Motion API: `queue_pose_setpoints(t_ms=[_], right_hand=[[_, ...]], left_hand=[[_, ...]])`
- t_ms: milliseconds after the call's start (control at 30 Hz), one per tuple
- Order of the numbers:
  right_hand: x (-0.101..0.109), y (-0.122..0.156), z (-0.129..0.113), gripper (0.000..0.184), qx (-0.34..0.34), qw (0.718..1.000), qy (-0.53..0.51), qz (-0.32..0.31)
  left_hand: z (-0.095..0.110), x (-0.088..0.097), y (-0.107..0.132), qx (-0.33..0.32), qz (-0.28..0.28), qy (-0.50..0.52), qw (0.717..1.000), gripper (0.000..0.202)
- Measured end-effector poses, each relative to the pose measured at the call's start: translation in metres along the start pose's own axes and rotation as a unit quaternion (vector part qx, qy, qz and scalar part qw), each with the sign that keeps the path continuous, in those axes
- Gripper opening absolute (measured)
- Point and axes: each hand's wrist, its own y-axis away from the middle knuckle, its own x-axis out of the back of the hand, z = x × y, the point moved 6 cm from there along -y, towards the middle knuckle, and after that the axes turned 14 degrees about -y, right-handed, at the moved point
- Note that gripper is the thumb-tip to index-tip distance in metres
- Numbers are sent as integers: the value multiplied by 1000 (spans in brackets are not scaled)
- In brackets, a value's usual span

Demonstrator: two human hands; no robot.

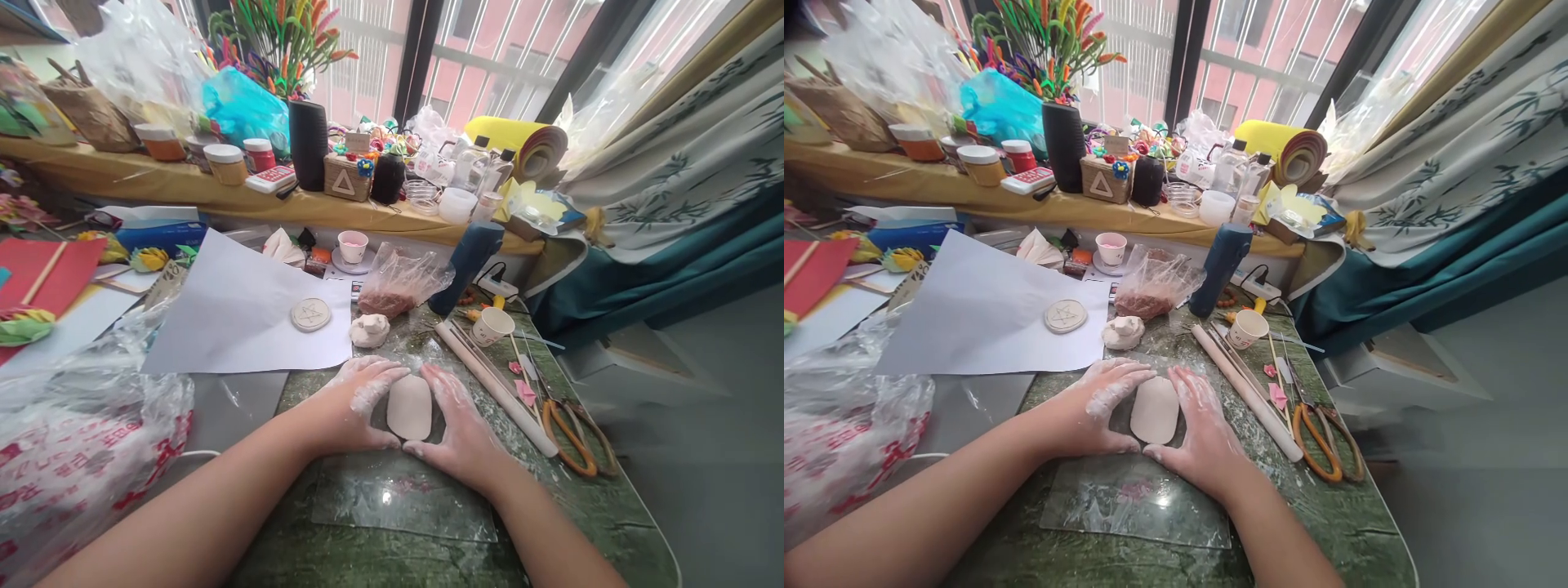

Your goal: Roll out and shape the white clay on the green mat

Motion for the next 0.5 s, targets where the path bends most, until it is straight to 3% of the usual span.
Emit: queue_pose_setpoints(t_ms=[233, 367, 500], right_hand=[[0, 1, 0, 103, -4, 1000, -8, 5], [-1, 0, -1, 104, 7, 1000, -18, -3], [5, 1, 0, 103, 0, 999, -52, 15]], left_hand=[[-1, -17, -2, 14, -104, -167, 980, 85], [-1, -14, -7, 6, -117, -178, 977, 88], [-2, -12, -12, -3, -146, -188, 971, 106]])
